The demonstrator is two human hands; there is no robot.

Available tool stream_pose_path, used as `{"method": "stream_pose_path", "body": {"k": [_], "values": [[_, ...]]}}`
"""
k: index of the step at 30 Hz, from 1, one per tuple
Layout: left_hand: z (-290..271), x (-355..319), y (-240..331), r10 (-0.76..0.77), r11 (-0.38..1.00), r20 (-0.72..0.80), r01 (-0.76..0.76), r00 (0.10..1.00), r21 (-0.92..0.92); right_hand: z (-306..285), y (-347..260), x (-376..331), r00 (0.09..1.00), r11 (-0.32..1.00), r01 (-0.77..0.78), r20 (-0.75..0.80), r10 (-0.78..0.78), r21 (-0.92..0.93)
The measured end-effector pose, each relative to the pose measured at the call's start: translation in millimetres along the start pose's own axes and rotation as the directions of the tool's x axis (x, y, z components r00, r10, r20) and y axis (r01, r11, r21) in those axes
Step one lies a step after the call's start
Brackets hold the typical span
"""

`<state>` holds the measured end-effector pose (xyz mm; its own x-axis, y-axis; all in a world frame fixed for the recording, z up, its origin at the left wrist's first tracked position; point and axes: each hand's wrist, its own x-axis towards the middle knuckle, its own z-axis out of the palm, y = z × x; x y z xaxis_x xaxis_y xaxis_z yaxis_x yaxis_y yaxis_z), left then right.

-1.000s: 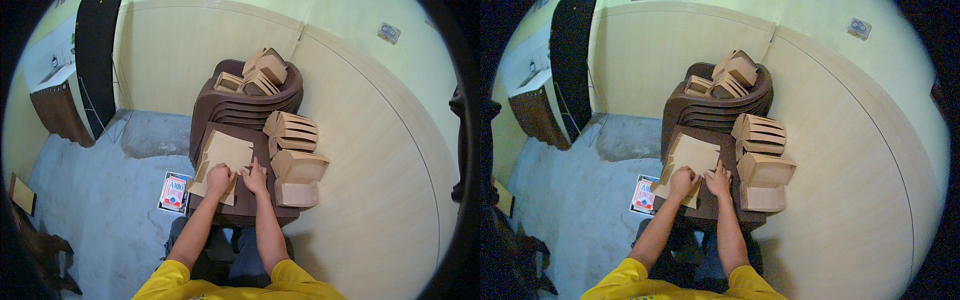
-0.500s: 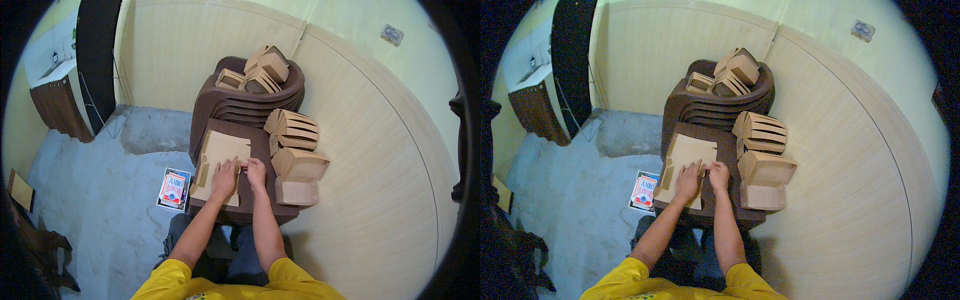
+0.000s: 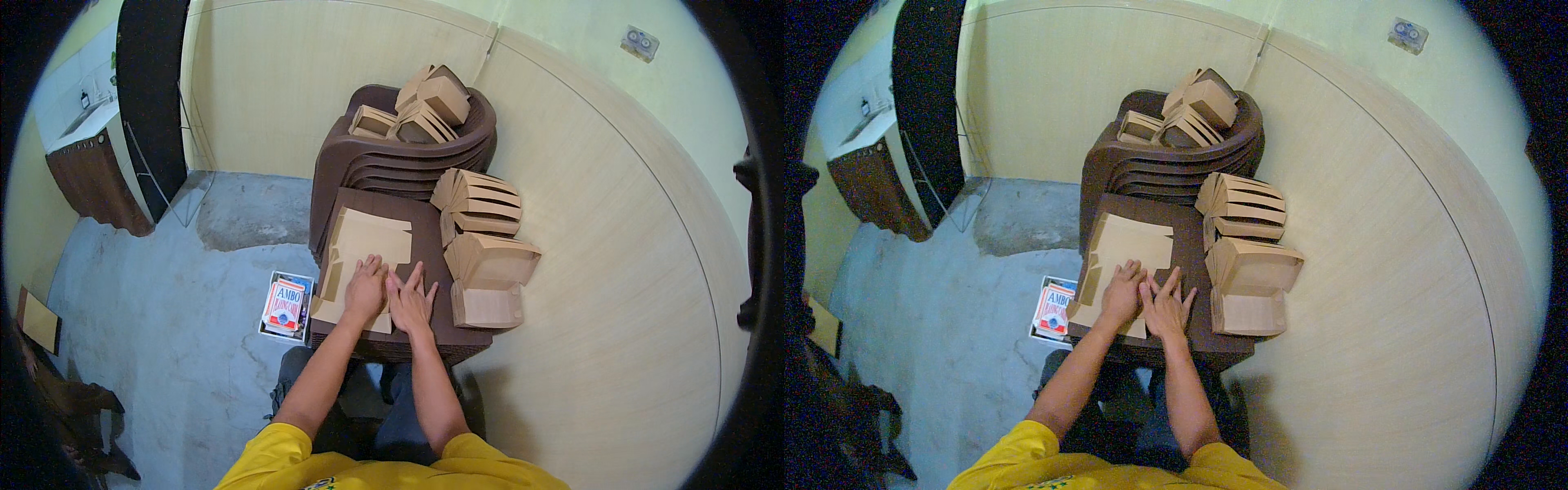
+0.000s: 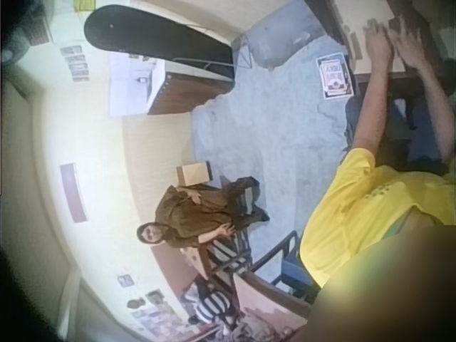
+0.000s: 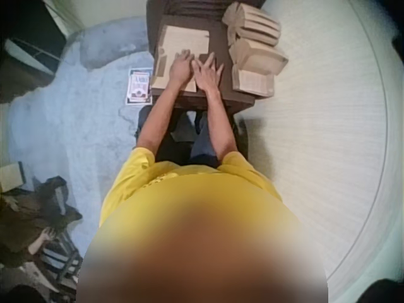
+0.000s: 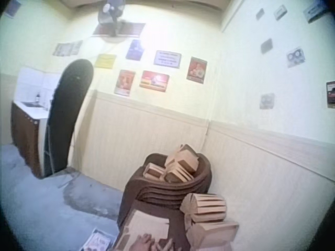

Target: The person assembles flat cardboard pieces into small boxes by folding and tucking the flaps. They handle each piece by hand, fold the sides, and secure the tabs to form a box, then place the finished box on a stack.

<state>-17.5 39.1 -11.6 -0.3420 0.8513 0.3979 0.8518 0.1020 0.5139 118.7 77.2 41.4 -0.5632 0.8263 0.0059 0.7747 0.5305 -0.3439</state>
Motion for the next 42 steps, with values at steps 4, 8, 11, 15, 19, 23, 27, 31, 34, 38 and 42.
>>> {"method": "stream_pose_path", "body": {"k": [4,8,11,15,19,23,27,31,34,38,42], "values": [[-1,1,0,-0.046,0.996,-0.003,0.045,0.999,-0.077,-5,-9,21,0.994,0.998,-0.068,0.083,0.069,-0.010],[-9,2,8,-0.042,0.999,-0.054,0.040,0.998,-0.029,-10,-7,39,0.996,0.917,-0.085,0.032,0.079,0.390],[-26,10,11,-0.101,0.995,-0.031,0.101,0.994,-0.001,-17,-1,46,0.990,0.956,-0.104,-0.066,0.127,0.273],[-37,27,19,-0.160,0.986,0.071,0.156,0.985,0.054,-18,2,74,0.951,0.938,-0.248,-0.124,0.283,0.241],[-36,27,13,-0.135,0.989,0.055,0.138,0.989,-0.060,-15,10,109,0.934,0.880,-0.270,-0.116,0.339,0.391],[-23,25,5,0.034,0.995,-0.084,-0.026,0.996,0.097,-7,24,114,0.978,0.809,-0.176,0.009,0.206,0.560],[-19,35,-2,-0.071,0.998,0.126,0.070,0.989,0.010,15,15,96,0.954,0.902,0.173,-0.295,-0.053,0.397],[-20,38,-4,-0.079,0.993,0.092,0.087,0.993,-0.086,20,6,83,0.979,0.949,0.172,-0.154,-0.135,0.264],[-15,34,-2,-0.047,0.983,0.167,0.015,0.985,0.185,14,8,69,0.981,0.939,0.185,-0.119,-0.156,0.289],[-4,34,0,-0.062,0.960,0.181,0.009,0.982,0.281,9,18,41,0.981,0.934,0.189,-0.022,-0.191,0.304],[-4,35,-5,-0.041,0.964,0.194,-0.012,0.980,0.266,9,14,51,0.992,0.988,0.105,0.058,-0.112,0.111]]}}
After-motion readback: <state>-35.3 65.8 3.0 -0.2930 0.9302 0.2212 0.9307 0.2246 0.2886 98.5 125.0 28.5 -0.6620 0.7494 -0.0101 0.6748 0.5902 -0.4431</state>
